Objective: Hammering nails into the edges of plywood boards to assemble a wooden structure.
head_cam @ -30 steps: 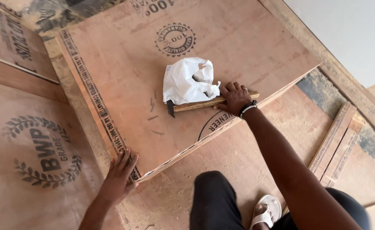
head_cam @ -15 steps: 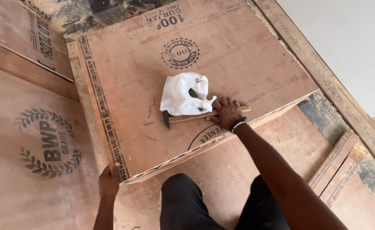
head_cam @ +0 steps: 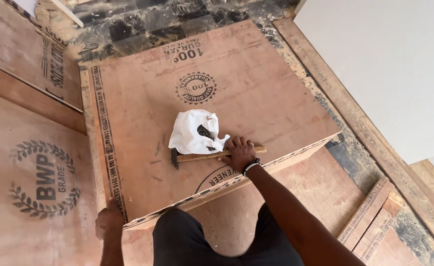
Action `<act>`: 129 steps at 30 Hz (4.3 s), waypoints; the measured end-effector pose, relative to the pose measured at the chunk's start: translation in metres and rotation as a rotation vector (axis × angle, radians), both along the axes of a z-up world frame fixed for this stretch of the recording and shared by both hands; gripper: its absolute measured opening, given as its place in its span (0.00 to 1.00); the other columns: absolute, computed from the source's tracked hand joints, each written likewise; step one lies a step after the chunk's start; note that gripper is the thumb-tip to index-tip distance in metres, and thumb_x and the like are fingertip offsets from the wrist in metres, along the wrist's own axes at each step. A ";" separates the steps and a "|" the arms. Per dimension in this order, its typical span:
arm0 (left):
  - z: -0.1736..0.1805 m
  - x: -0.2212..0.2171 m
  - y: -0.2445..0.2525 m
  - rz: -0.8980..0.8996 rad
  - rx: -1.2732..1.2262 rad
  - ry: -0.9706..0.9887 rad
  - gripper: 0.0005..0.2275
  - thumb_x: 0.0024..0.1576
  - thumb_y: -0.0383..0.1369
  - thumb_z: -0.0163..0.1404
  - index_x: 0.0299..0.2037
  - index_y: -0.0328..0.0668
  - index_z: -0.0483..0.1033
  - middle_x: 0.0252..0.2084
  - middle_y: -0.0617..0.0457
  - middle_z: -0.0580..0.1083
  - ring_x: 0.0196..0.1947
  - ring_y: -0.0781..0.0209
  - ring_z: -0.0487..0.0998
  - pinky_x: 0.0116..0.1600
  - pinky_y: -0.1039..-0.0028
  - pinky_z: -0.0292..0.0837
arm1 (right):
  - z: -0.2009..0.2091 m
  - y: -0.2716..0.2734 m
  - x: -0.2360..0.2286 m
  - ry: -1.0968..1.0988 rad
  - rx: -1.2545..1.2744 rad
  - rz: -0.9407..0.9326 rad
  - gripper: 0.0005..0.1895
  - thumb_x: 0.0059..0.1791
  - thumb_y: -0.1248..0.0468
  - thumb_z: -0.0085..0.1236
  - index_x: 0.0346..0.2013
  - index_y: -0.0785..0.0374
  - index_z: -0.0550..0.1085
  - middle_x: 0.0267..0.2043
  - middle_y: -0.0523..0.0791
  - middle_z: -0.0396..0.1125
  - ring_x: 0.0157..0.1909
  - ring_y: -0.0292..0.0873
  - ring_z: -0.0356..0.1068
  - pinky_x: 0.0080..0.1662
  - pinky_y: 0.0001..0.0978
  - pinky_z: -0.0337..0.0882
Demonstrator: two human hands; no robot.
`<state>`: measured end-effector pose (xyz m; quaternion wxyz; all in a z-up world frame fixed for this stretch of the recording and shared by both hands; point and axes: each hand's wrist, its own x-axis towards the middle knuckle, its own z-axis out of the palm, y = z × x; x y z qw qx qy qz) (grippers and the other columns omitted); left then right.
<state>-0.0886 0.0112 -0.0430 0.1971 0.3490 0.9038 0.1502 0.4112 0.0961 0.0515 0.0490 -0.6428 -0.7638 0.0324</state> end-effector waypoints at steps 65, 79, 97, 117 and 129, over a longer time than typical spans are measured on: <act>0.060 0.282 0.019 -1.043 0.578 -0.693 0.07 0.58 0.27 0.56 0.45 0.37 0.82 0.38 0.52 0.82 0.36 0.65 0.83 0.45 0.75 0.80 | 0.039 -0.297 0.116 1.249 -0.437 -0.483 0.30 0.61 0.47 0.33 0.36 0.68 0.73 0.23 0.45 0.63 0.21 0.37 0.61 0.26 0.30 0.63; 0.088 0.301 0.014 -0.957 0.627 -0.396 0.07 0.58 0.40 0.59 0.38 0.48 0.85 0.36 0.60 0.79 0.31 0.67 0.80 0.38 0.73 0.74 | 0.032 -0.316 0.098 1.298 -0.450 -0.393 0.25 0.60 0.48 0.36 0.38 0.66 0.70 0.18 0.41 0.59 0.18 0.33 0.57 0.23 0.26 0.61; 0.075 0.300 0.014 -1.031 0.663 -0.291 0.09 0.56 0.43 0.60 0.37 0.50 0.86 0.35 0.62 0.80 0.38 0.66 0.80 0.42 0.72 0.75 | 0.034 -0.311 0.075 1.195 -0.453 -0.281 0.13 0.56 0.57 0.50 0.43 0.66 0.70 0.22 0.40 0.63 0.21 0.31 0.62 0.26 0.24 0.65; 0.060 0.337 0.038 -1.165 0.799 -0.368 0.06 0.54 0.39 0.62 0.34 0.48 0.85 0.34 0.60 0.80 0.44 0.59 0.75 0.58 0.59 0.64 | 0.044 -0.314 0.083 1.265 -0.326 -0.172 0.11 0.57 0.60 0.49 0.48 0.67 0.68 0.28 0.42 0.68 0.27 0.34 0.68 0.32 0.28 0.73; 0.067 0.341 0.035 -1.179 0.627 -0.285 0.07 0.54 0.41 0.62 0.35 0.52 0.86 0.35 0.62 0.80 0.45 0.61 0.73 0.59 0.63 0.59 | 0.045 -0.322 0.085 1.244 -0.343 -0.293 0.12 0.57 0.61 0.48 0.49 0.68 0.67 0.32 0.44 0.68 0.32 0.36 0.69 0.37 0.29 0.74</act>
